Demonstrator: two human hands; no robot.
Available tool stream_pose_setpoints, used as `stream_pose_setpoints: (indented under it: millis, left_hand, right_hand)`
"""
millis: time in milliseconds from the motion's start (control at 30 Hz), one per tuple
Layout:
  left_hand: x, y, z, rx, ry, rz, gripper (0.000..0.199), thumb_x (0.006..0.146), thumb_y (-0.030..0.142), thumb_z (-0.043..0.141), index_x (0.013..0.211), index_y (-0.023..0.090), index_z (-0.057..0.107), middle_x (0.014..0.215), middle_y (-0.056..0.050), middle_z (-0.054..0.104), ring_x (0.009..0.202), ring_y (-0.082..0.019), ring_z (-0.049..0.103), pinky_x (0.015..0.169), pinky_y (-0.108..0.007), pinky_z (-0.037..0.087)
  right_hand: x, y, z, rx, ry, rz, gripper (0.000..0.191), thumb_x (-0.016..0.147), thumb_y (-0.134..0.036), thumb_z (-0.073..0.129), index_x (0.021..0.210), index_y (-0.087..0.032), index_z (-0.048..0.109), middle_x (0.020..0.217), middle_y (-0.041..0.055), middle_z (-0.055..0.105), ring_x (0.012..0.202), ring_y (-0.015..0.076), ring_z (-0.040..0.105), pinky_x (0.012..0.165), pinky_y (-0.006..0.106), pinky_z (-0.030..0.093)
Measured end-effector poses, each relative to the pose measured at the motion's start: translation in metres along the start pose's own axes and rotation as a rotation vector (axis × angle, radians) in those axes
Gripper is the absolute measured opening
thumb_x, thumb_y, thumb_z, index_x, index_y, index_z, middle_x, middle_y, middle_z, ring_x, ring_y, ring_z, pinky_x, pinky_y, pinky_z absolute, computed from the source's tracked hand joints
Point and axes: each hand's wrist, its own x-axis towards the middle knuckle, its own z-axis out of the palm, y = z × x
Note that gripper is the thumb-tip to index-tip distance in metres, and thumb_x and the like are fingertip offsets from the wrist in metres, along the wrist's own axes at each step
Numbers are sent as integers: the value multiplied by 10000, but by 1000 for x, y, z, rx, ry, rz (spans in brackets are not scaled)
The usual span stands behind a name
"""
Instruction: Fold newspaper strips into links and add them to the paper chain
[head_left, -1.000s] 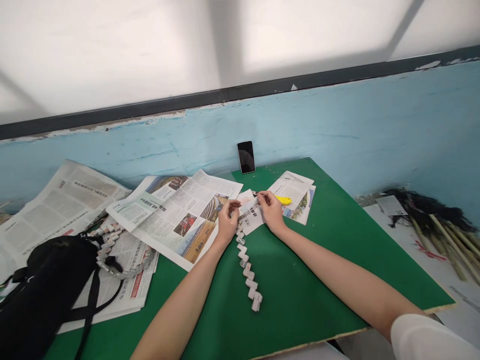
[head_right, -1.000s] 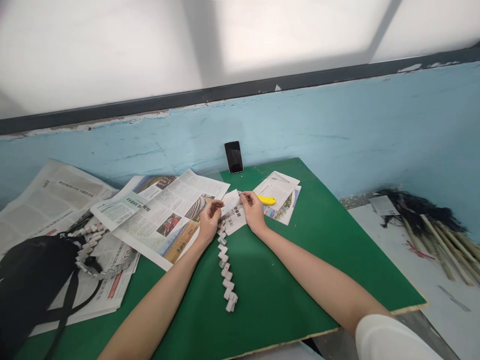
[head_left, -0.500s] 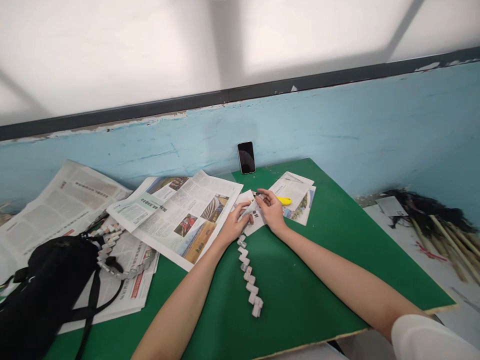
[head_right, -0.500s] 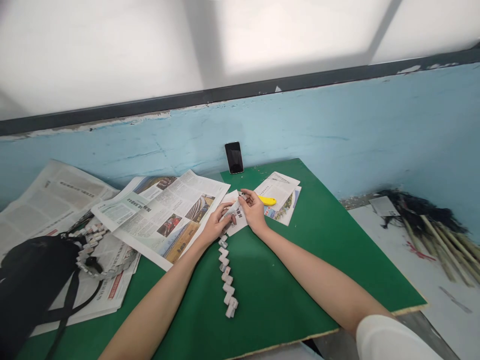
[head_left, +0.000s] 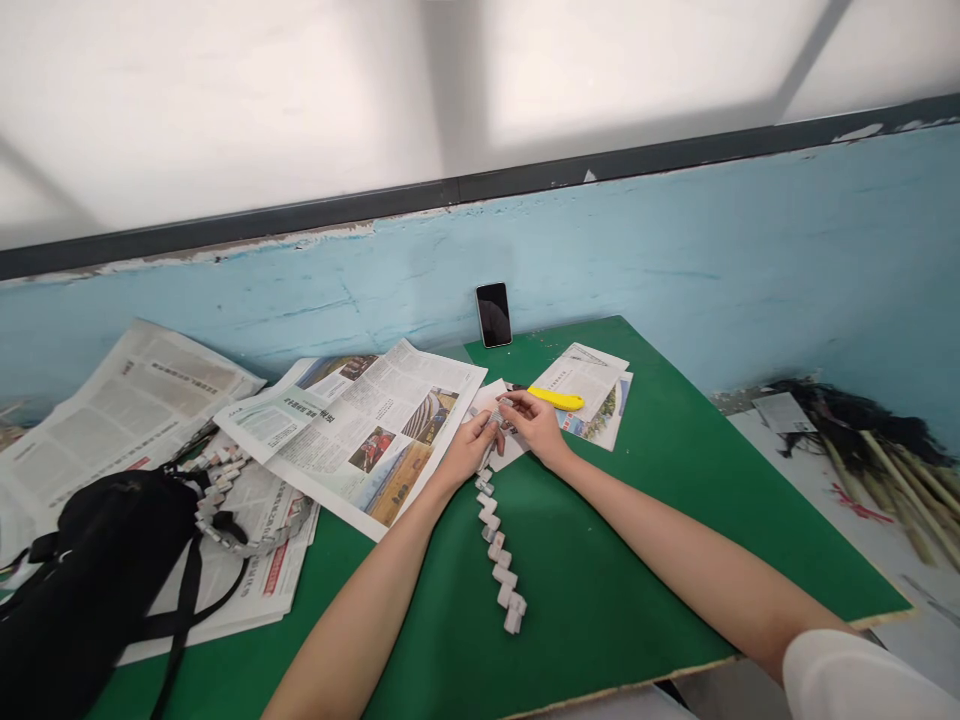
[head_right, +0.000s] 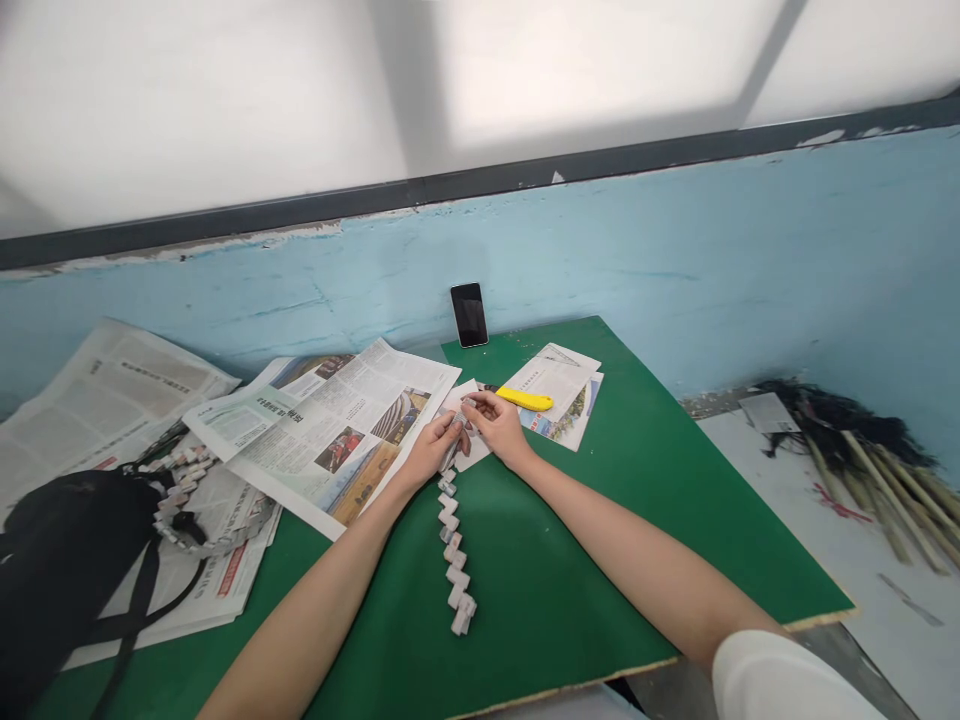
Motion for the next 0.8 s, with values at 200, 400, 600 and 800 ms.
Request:
stream_pose_setpoints:
  millis: [200, 400, 600, 800]
  left_hand:
    - [1, -10, 1, -89, 6, -57, 382, 958, 566, 526, 892, 193, 579, 564, 25, 560, 533, -136, 509, 604, -261, 423]
    - [0, -12, -1, -54, -10, -70, 409, 969, 572, 499, 900, 176, 574, 570, 39, 524, 524, -114, 466, 576, -243, 389]
    - [0, -6, -1, -42, -39, -81, 415, 976, 568, 485, 910, 170, 582, 542, 40, 539, 515, -122, 491, 586, -246, 394]
    - [1, -4, 0, -35, -14, -119, 441, 948, 593, 523, 908, 161, 602, 525, 32, 543, 498, -120, 489, 559, -240, 376]
  right_hand:
    - [-1, -6, -3, -118, -39, -84, 407, 920, -501, 619, 641, -206, 641, 654, 11, 591, 638, 173, 536, 649, 303, 443]
    - [-1, -3, -3, -111, -33, -76, 391, 907, -487, 652, 644, -197, 642, 632, 7, 596, 614, 167, 536, 620, 293, 423]
    - [-2, -5, -3, -133, -15, -92, 414, 907, -491, 657, 620, -194, 626, 614, 4, 587, 592, 160, 521, 597, 291, 407]
    - [-2, -7, -2, -170, 14, -107, 456, 913, -512, 641, 592, -190, 603, 595, -5, 548, 573, 145, 462, 581, 286, 374]
